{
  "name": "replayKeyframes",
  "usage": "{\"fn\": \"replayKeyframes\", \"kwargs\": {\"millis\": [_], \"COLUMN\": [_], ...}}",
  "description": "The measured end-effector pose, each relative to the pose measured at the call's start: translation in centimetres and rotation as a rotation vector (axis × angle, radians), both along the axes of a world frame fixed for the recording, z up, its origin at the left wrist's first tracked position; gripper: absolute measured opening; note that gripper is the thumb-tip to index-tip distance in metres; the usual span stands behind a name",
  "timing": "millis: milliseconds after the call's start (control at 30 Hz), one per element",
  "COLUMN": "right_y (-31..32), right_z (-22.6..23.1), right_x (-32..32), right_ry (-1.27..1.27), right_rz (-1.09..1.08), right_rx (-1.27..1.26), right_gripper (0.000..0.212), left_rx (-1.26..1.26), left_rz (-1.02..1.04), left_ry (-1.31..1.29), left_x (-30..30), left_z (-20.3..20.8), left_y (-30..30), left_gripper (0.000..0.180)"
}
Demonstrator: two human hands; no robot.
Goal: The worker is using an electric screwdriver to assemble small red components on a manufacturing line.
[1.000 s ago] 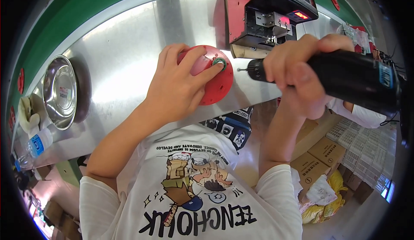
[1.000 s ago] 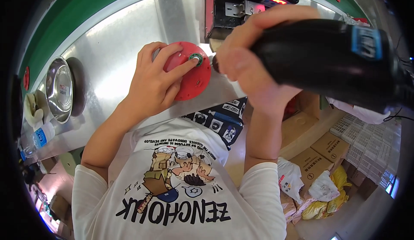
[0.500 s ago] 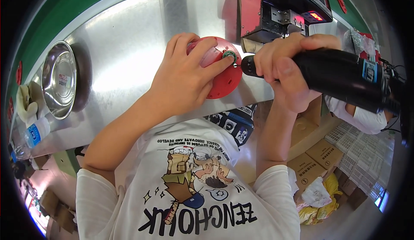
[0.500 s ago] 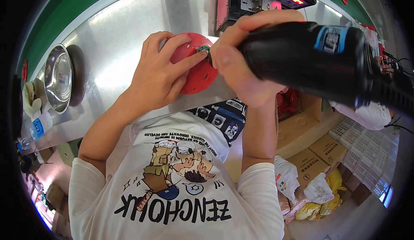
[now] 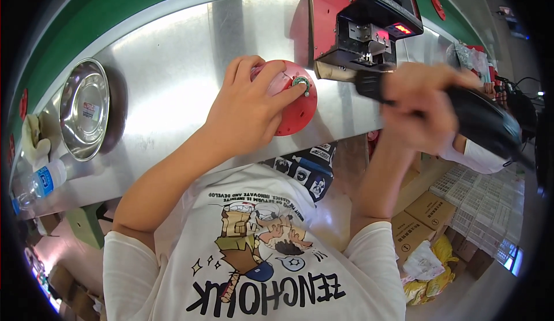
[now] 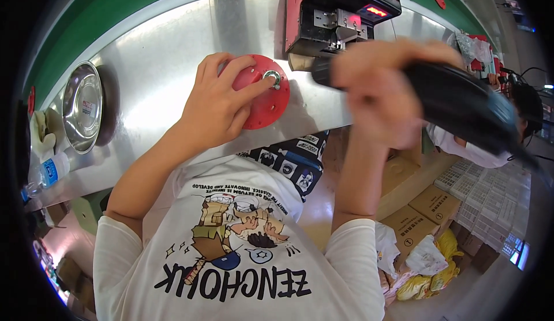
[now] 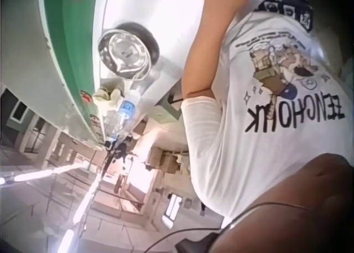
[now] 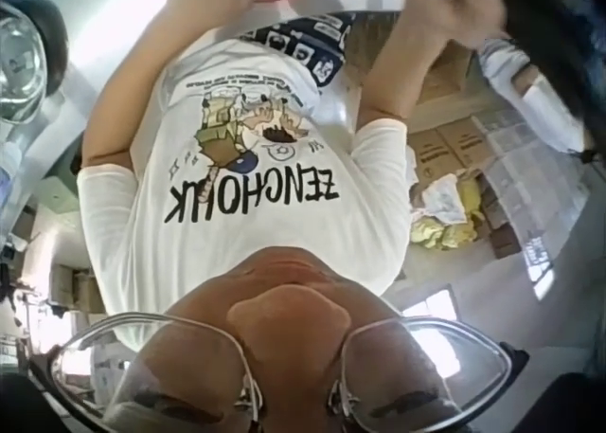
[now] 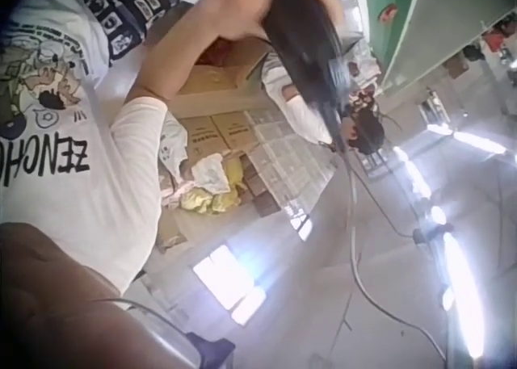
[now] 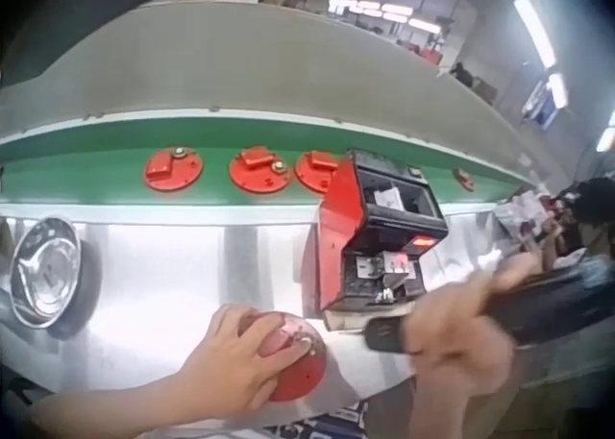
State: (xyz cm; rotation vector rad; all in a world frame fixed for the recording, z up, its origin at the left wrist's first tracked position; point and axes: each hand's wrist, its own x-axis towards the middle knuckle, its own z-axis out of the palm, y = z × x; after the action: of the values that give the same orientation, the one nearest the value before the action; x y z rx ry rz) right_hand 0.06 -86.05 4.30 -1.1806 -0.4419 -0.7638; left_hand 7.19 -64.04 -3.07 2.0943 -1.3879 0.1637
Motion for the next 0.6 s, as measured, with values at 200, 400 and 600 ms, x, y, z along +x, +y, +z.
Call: {"fn": "replayKeyframes", "kwargs": {"millis": [200,400,600], "right_y": [-3.9,-3.8,-3.9], "right_z": [5.6,4.1,4.2], "right_x": [0.3,2.6,2.7], "right_ry": [0.048,0.097,0.143], "right_rz": [-0.306,-0.306,-0.179], "right_rx": [-0.117,-0.172,-0.26], "right_gripper": [0.034,0.032,0.03], "left_rx": [0.031,0.059,0.053], "left_rz": [-0.033,-0.023,-0.047], "left_ry": [-0.004,0.01,0.019], "left_x": [-0.3,-0.1,-0.2], "left_z": [0.1,0.2,0.3], "left_y": [-0.3,-0.1,-0.5], "left_gripper": [0.051,0.054,0.053]}}
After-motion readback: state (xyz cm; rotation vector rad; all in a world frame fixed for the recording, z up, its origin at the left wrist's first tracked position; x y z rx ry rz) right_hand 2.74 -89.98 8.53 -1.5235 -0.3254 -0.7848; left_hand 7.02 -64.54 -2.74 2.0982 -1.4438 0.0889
